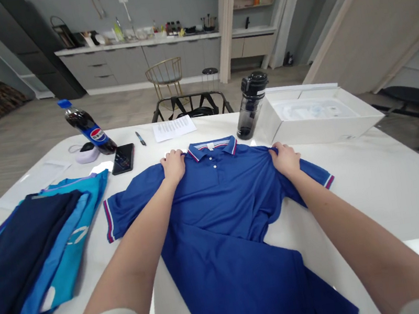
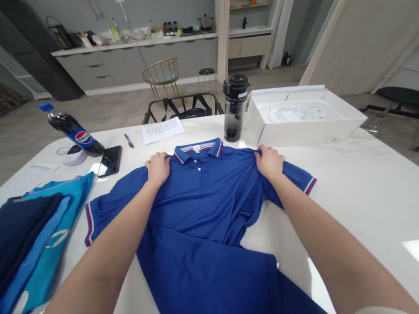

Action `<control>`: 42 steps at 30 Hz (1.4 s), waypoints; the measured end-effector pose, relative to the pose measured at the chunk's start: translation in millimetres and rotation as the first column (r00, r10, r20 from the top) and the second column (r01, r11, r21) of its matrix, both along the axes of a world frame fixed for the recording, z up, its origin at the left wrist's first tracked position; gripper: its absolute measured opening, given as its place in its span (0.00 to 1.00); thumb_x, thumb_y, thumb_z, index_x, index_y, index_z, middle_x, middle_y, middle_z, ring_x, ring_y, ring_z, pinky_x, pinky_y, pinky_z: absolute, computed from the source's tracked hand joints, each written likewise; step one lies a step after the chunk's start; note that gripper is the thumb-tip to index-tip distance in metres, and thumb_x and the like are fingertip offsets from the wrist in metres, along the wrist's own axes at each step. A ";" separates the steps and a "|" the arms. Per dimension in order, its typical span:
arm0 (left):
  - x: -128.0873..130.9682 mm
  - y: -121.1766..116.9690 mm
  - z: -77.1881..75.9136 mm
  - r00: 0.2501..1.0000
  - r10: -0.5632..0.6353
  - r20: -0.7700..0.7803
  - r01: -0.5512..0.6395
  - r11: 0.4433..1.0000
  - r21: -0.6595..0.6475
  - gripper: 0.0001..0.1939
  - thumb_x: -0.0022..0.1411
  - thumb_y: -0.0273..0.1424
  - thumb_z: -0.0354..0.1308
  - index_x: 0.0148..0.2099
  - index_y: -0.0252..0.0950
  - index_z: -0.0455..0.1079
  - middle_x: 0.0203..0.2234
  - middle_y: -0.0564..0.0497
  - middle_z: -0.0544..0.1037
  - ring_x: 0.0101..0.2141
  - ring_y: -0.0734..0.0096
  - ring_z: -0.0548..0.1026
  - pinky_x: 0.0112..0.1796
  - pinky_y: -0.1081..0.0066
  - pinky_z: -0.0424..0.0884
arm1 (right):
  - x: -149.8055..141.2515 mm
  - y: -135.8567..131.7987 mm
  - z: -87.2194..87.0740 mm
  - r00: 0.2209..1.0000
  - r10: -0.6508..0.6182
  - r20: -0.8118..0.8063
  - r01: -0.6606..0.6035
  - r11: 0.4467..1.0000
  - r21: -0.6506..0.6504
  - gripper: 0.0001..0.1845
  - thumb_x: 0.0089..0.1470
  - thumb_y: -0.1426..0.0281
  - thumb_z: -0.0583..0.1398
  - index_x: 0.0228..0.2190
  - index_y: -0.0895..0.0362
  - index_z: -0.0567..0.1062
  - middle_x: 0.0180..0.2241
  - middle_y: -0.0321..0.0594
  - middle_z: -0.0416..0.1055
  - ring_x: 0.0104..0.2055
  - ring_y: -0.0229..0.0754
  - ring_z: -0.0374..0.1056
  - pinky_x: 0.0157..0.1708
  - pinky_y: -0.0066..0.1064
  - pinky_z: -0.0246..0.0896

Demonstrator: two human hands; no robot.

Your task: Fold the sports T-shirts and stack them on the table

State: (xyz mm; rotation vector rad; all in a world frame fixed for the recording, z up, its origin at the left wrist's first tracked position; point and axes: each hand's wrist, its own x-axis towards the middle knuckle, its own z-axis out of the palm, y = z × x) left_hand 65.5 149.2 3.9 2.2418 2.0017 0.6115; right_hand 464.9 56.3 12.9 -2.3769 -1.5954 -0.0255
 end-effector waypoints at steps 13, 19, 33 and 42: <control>-154.2 -99.0 -10.9 0.975 0.200 -0.100 -0.214 0.964 -0.156 0.39 0.72 0.50 0.40 0.74 0.29 0.51 0.71 0.30 0.53 0.70 0.38 0.53 0.65 0.43 0.54 | 47.0 -91.2 -12.6 0.999 -0.040 0.020 0.042 0.985 -0.170 0.42 0.66 0.43 0.39 0.70 0.52 0.57 0.72 0.50 0.50 0.72 0.63 0.46 0.66 0.66 0.39; -143.3 -110.7 9.9 0.944 0.307 -0.121 -0.320 0.940 -0.116 0.39 0.71 0.50 0.44 0.72 0.26 0.55 0.71 0.28 0.53 0.70 0.36 0.50 0.65 0.39 0.50 | 50.8 -99.0 4.0 0.999 -0.030 0.030 0.034 0.990 -0.133 0.39 0.68 0.47 0.41 0.69 0.55 0.60 0.72 0.52 0.51 0.72 0.65 0.45 0.65 0.68 0.38; 66.0 -299.9 68.8 0.675 -0.731 0.095 0.729 0.643 -0.234 0.33 0.64 0.36 0.55 0.70 0.37 0.60 0.62 0.42 0.71 0.63 0.57 0.66 0.69 0.52 0.45 | -91.2 -261.0 46.6 0.763 0.575 -0.297 -0.601 0.799 0.004 0.11 0.60 0.63 0.60 0.39 0.53 0.81 0.37 0.40 0.76 0.37 0.43 0.72 0.41 0.33 0.65; 81.8 -344.1 71.0 0.650 -0.753 0.100 0.750 0.616 -0.241 0.25 0.59 0.25 0.54 0.59 0.36 0.73 0.54 0.43 0.78 0.55 0.58 0.74 0.58 0.63 0.65 | -69.2 -355.7 36.3 0.804 0.566 -0.182 -0.582 0.811 -0.050 0.28 0.55 0.68 0.62 0.57 0.55 0.73 0.55 0.48 0.72 0.56 0.52 0.69 0.56 0.41 0.64</control>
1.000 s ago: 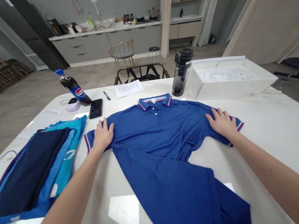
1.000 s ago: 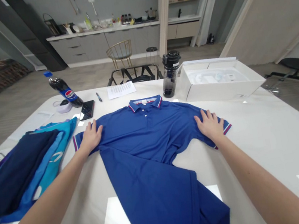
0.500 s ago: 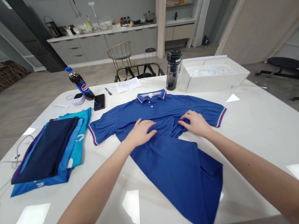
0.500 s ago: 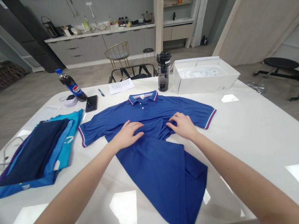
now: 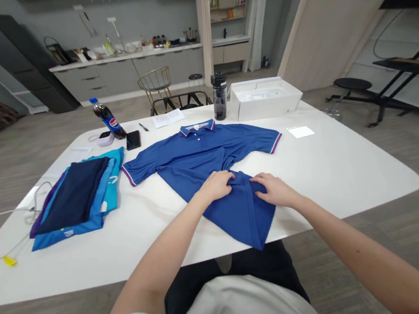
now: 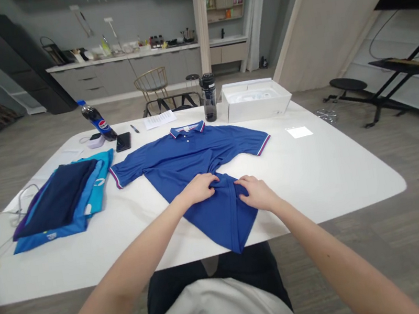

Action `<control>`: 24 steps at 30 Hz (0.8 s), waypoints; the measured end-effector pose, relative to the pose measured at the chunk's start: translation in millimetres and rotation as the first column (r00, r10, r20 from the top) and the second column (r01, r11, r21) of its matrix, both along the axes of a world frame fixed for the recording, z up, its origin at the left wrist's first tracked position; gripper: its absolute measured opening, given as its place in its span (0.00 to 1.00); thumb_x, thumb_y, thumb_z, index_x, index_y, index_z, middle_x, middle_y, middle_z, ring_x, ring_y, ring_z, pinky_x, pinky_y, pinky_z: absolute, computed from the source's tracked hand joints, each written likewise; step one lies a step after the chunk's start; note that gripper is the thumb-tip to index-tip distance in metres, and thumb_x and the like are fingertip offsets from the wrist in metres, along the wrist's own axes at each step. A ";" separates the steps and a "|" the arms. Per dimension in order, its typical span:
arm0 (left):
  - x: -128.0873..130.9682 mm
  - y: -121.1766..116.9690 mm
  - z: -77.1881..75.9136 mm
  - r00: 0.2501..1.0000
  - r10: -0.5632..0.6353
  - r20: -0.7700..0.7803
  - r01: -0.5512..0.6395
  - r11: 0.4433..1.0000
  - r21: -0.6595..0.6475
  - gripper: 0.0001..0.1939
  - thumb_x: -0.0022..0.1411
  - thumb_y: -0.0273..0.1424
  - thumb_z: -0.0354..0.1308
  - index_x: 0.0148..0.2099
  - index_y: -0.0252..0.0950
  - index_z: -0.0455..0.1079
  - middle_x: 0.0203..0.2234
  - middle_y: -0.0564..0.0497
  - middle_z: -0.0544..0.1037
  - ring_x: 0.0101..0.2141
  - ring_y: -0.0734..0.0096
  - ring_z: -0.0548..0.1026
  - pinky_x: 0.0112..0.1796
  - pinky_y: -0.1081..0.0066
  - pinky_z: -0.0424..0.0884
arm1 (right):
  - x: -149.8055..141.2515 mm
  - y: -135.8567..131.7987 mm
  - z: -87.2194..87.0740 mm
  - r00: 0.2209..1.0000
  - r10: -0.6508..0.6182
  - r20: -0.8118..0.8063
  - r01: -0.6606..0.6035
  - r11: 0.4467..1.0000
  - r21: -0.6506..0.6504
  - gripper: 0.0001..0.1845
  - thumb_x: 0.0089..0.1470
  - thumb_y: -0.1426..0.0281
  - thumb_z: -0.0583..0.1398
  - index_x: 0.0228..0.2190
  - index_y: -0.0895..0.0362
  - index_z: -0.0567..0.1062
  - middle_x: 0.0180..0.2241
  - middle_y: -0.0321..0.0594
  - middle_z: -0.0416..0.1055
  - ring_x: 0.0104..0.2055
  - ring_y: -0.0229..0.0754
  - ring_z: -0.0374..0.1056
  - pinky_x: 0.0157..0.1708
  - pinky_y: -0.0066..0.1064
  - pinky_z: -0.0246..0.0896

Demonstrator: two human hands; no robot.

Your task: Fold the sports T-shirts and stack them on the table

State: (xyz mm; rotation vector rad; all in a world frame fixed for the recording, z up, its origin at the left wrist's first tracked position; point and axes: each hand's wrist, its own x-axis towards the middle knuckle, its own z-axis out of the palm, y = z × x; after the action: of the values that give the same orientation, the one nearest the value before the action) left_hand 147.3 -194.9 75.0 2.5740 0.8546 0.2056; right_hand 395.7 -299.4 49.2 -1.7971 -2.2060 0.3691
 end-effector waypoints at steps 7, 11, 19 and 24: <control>-42.6 -25.7 7.3 0.987 0.147 -0.068 -0.155 0.979 -0.133 0.30 0.58 0.30 0.59 0.64 0.34 0.70 0.48 0.42 0.81 0.47 0.58 0.79 0.49 0.66 0.72 | -16.8 -26.9 9.4 0.978 -0.064 0.201 0.062 0.998 0.019 0.13 0.64 0.64 0.57 0.44 0.54 0.79 0.46 0.48 0.77 0.48 0.50 0.73 0.48 0.37 0.65; -109.3 -51.8 27.0 0.989 0.147 -0.024 -0.147 0.939 -0.311 0.19 0.57 0.32 0.58 0.50 0.37 0.78 0.43 0.48 0.82 0.44 0.61 0.78 0.47 0.69 0.71 | -1.7 -46.3 17.1 0.977 -0.189 0.096 0.201 0.971 -0.131 0.11 0.63 0.63 0.57 0.36 0.55 0.78 0.35 0.43 0.79 0.37 0.46 0.75 0.38 0.33 0.64; -250.5 -116.5 31.1 0.967 0.230 -0.109 -0.254 0.839 -0.482 0.09 0.50 0.28 0.51 0.36 0.38 0.67 0.29 0.56 0.73 0.33 0.70 0.70 0.38 0.73 0.65 | 66.4 -111.3 29.8 0.913 -0.332 -0.238 0.158 0.824 -0.543 0.20 0.51 0.51 0.62 0.37 0.54 0.73 0.21 0.33 0.68 0.21 0.39 0.65 0.24 0.30 0.59; -271.7 -143.2 18.0 0.935 0.136 -0.328 -0.308 0.769 -0.560 0.24 0.46 0.26 0.50 0.48 0.41 0.66 0.29 0.57 0.73 0.31 0.70 0.70 0.33 0.73 0.63 | 90.7 -146.1 31.9 0.910 -0.382 -0.162 0.186 0.724 -0.664 0.16 0.47 0.56 0.65 0.36 0.51 0.74 0.17 0.33 0.66 0.18 0.39 0.62 0.20 0.32 0.57</control>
State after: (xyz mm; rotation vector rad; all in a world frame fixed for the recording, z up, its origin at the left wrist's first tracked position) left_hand -124.4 -338.1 93.0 1.9090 1.1138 -0.3213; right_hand 486.4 -445.5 81.1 -2.1819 -1.6483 1.3527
